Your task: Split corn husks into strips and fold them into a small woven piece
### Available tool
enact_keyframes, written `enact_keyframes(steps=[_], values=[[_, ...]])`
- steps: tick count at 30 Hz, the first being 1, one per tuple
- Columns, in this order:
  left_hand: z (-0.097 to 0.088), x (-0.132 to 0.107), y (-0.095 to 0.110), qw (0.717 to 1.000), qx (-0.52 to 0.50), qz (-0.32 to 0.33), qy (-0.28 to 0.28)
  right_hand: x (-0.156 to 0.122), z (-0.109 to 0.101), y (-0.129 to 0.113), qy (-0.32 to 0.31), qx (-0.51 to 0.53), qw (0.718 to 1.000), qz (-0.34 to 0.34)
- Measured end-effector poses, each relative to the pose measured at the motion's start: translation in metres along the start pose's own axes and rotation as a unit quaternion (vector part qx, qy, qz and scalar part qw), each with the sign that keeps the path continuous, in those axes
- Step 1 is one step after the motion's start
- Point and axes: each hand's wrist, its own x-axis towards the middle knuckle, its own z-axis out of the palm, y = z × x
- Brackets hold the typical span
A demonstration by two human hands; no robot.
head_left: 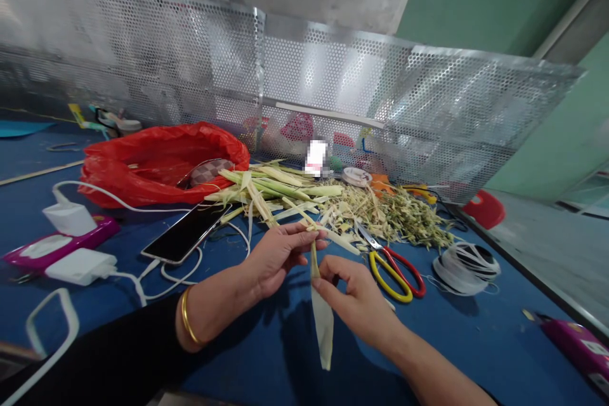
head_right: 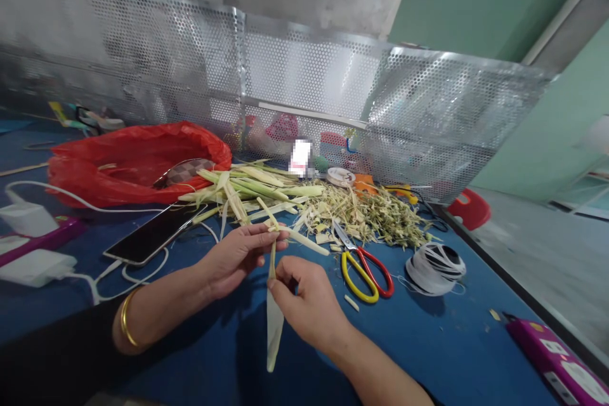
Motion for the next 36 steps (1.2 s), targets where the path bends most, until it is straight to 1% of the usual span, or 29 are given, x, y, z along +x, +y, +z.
enact_keyframes(steps=[1,2,3,5,6,7,10,12,15,18,21,24,27,29,31,34,36], values=[[0.0,0.0,0.0,1.0,0.0,-0.001,0.002,0.0,-0.001,0.0,0.012,-0.02,1.0,-0.021],[0.0,0.001,0.0,1.0,0.003,0.0,0.002,0.0,-0.003,0.001,0.04,-0.04,0.997,-0.044],[0.0,0.001,0.001,1.0,0.01,0.002,-0.001,0.0,-0.006,0.002,0.083,-0.062,0.992,-0.066],[0.0,-0.001,0.002,0.999,0.028,0.005,-0.015,0.003,-0.012,0.005,0.182,-0.111,0.972,-0.094],[0.001,-0.002,0.003,0.999,0.035,0.003,-0.028,0.005,-0.015,0.008,0.214,-0.135,0.962,-0.1],[0.001,-0.003,0.003,0.998,0.04,0.0,-0.043,0.007,-0.018,0.011,0.224,-0.157,0.956,-0.102],[0.003,-0.008,0.006,0.995,0.038,-0.013,-0.09,0.012,-0.021,0.017,0.169,-0.205,0.959,-0.099],[0.004,-0.01,0.007,0.994,0.032,-0.023,-0.097,0.013,-0.02,0.018,0.156,-0.242,0.952,-0.106],[0.004,-0.012,0.007,0.995,0.057,-0.028,-0.072,0.011,-0.018,0.015,0.164,-0.31,0.926,-0.138],[0.005,-0.011,0.004,0.993,0.108,-0.014,-0.042,0.009,-0.017,0.013,0.147,-0.359,0.907,-0.162],[0.006,-0.01,0.002,0.992,0.126,0.009,-0.014,0.009,-0.019,0.011,0.134,-0.387,0.898,-0.162],[0.007,-0.01,0.002,0.99,0.139,0.03,-0.002,0.01,-0.023,0.01,0.144,-0.404,0.89,-0.153],[0.008,-0.01,0.005,0.989,0.143,0.021,0.019,0.01,-0.027,0.01,0.157,-0.414,0.886,-0.139],[0.008,-0.009,0.006,0.99,0.137,0.009,0.03,0.01,-0.029,0.011,0.161,-0.412,0.888,-0.128],[0.007,-0.007,0.006,0.992,0.124,-0.002,0.034,0.01,-0.031,0.013,0.154,-0.395,0.898,-0.116],[0.006,-0.005,0.006,0.993,0.113,0.001,0.042,0.012,-0.032,0.016,0.125,-0.335,0.93,-0.08],[0.005,-0.005,0.006,0.993,0.109,0.014,0.048,0.014,-0.034,0.017,0.106,-0.269,0.956,-0.049]])
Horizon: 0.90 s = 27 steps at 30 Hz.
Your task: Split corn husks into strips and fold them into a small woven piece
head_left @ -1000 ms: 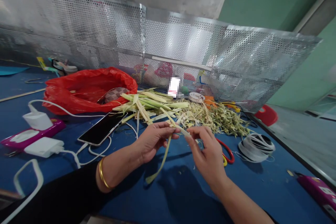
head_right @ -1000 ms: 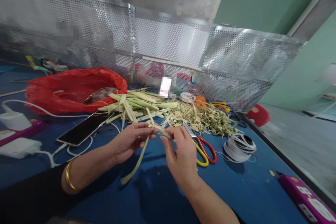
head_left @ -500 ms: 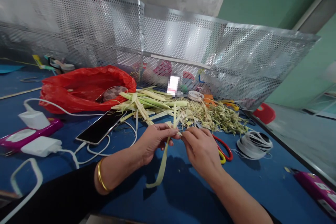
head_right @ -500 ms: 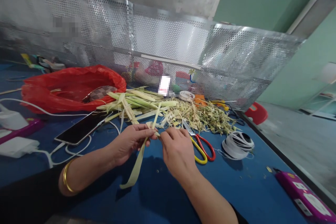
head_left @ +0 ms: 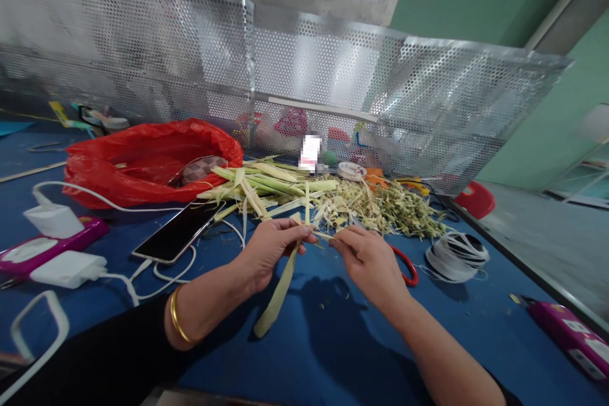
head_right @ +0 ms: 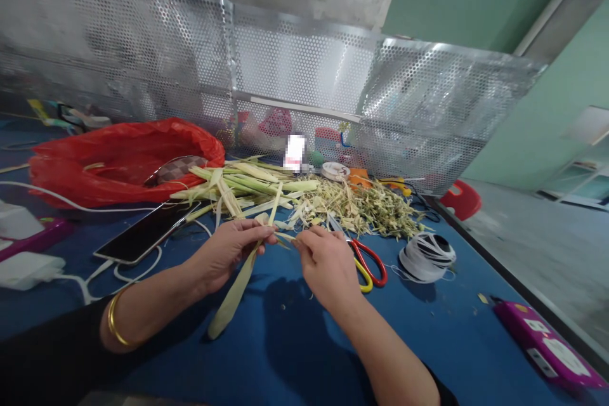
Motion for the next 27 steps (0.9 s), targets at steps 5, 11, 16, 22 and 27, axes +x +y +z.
enact_keyframes(steps=[5,11,16,22,27], values=[[0.001,-0.004,-0.001,0.998,0.004,-0.009,-0.065,0.004,-0.002,0.0,-0.038,0.307,0.943,0.121],[0.004,-0.012,-0.004,0.983,0.034,-0.042,-0.174,0.003,0.01,-0.001,-0.083,0.568,0.775,0.263],[0.006,-0.012,-0.009,0.985,0.053,-0.044,-0.156,0.001,0.014,-0.006,-0.083,0.6,0.749,0.269],[0.006,-0.01,-0.016,0.984,0.1,-0.04,-0.14,-0.001,0.014,-0.009,-0.023,0.553,0.792,0.259],[0.006,-0.01,-0.018,0.981,0.113,-0.034,-0.153,0.001,0.017,-0.009,0.029,0.511,0.827,0.235]])
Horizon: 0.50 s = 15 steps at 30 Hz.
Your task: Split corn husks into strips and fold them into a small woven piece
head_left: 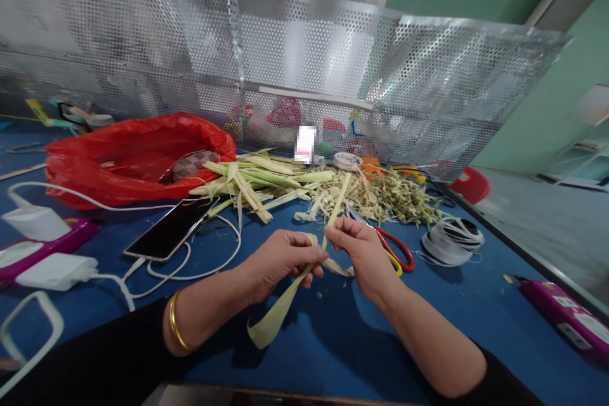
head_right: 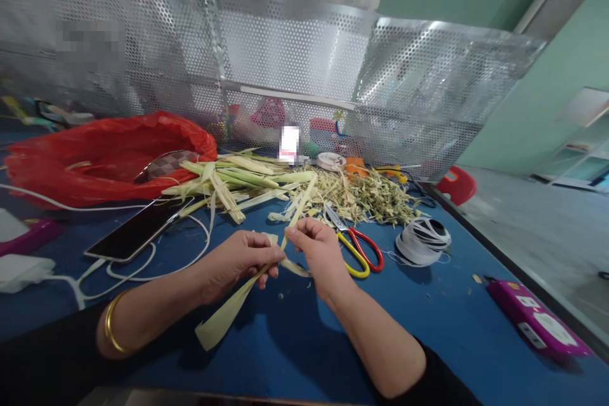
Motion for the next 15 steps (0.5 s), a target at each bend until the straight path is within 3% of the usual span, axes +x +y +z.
enact_keyframes(steps=[7,10,15], values=[[-0.005,0.0,0.009,0.994,-0.105,0.0,0.034,0.002,-0.006,-0.006,-0.091,-0.123,0.988,-0.006],[-0.008,0.001,0.012,0.991,-0.122,0.011,0.051,0.0,-0.009,-0.008,-0.117,-0.217,0.967,-0.07],[-0.006,0.002,0.012,0.991,-0.083,0.017,0.102,-0.004,-0.009,-0.009,-0.073,-0.37,0.9,-0.22]])
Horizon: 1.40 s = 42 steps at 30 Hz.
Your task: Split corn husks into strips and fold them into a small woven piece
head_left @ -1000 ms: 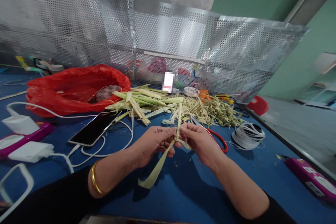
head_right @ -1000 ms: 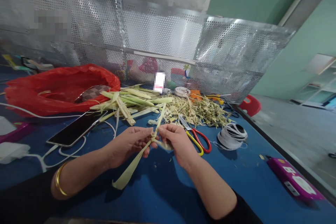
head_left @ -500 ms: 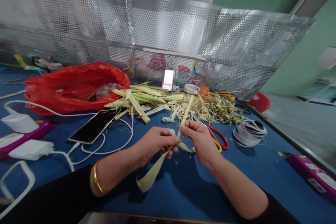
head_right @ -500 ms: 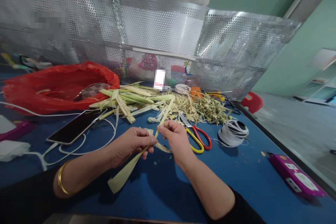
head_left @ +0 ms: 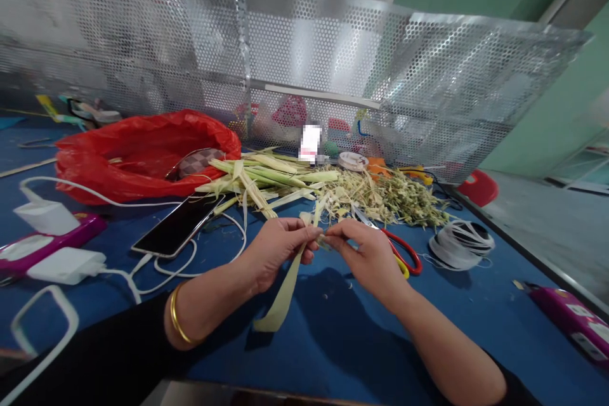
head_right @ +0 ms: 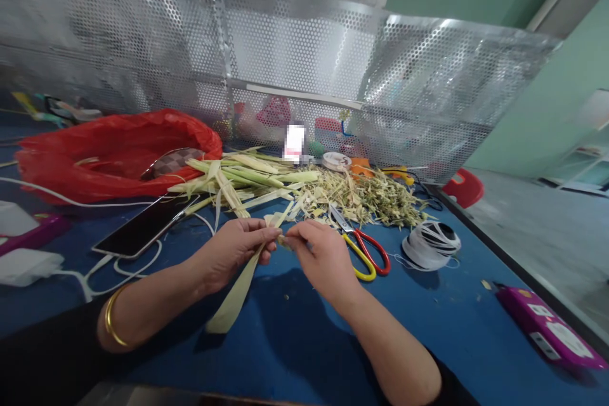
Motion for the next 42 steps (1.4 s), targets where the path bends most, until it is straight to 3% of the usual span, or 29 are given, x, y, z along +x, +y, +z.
enact_keyframes(steps=[4,7,9,13,17,22,29,33,38,42], values=[[0.002,0.001,-0.001,0.999,0.017,0.035,0.038,0.0,-0.001,-0.004,-0.007,-0.059,0.997,-0.047],[0.003,0.001,-0.001,0.998,0.01,0.039,0.056,0.0,-0.003,-0.006,-0.029,-0.052,0.997,-0.046],[0.003,0.0,0.0,0.997,0.021,0.041,0.058,0.0,-0.003,-0.006,-0.01,-0.032,0.999,-0.035],[0.006,-0.002,-0.002,0.996,0.08,0.044,0.024,-0.001,-0.002,-0.006,0.087,-0.007,0.996,-0.008],[0.01,-0.004,-0.012,0.989,0.139,0.041,-0.031,-0.003,0.004,-0.006,0.068,-0.01,0.997,0.029],[0.013,-0.003,-0.021,0.983,0.165,0.043,-0.067,-0.003,0.013,-0.007,0.072,0.079,0.991,0.082],[0.016,-0.004,-0.021,0.983,0.159,0.01,-0.087,-0.003,0.021,-0.006,0.109,0.109,0.986,0.066],[0.015,-0.004,-0.018,0.99,0.126,-0.008,-0.07,-0.002,0.018,0.0,0.104,0.055,0.992,0.047],[0.006,-0.001,-0.007,0.999,-0.009,-0.01,-0.033,-0.006,0.003,-0.01,0.166,-0.014,0.986,-0.007],[0.001,0.001,-0.002,0.996,-0.085,0.019,-0.03,-0.012,0.008,-0.019,0.071,-0.056,0.996,0.007]])
